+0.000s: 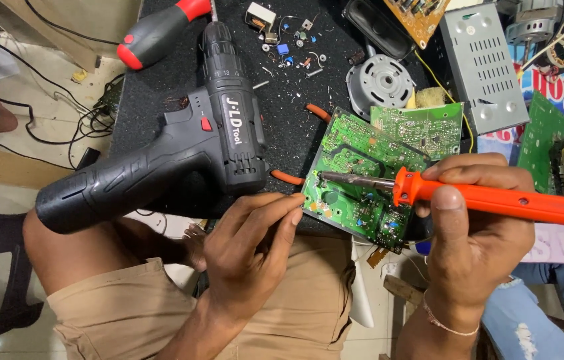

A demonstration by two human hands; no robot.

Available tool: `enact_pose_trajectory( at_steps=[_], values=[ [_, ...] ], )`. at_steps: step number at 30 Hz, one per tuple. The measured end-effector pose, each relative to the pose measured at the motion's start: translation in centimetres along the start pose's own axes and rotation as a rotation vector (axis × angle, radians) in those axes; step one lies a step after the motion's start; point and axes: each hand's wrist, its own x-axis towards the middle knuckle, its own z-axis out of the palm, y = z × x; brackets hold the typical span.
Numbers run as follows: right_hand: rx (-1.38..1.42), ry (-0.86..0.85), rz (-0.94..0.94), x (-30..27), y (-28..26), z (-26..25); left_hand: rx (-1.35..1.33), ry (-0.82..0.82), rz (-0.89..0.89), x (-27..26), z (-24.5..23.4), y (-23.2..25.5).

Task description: The person sits on the floor and uses a soldering iron to solder components onto a green circuit board. They hold the board with one hand and apply the soldering iron with the other, occasionally picking up small components from the table.

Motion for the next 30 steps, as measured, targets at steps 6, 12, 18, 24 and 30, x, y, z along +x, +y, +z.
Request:
enact_pose_trajectory(
  at_steps=[6, 12, 18, 24, 30],
  values=[
    [-0.031, -0.009, -0.001, 0.4, -0.3, 0.1, 0.001, 0.006, -0.005, -0.1, 0.2, -0.3],
    [-0.055, -0.011, 0.011, 0.6, -0.6, 0.4, 0.002, 0.005, -0.027, -0.2, 0.1, -0.3],
    [-0.059, -0.009, 0.022, 0.6, -0.4, 0.3, 0.025, 0.006, -0.021, -0.3, 0.1, -0.4],
    [-0.054, 0.021, 0.028, 0.3, -0.1, -0.1, 0.019, 0.005, -0.018, -0.3, 0.1, -0.4],
    [-0.137, 0.025, -0.048, -0.2, -0.5, -0.6, 0.009, 0.007, -0.020, -0.2, 0.0, -0.4]
  ],
)
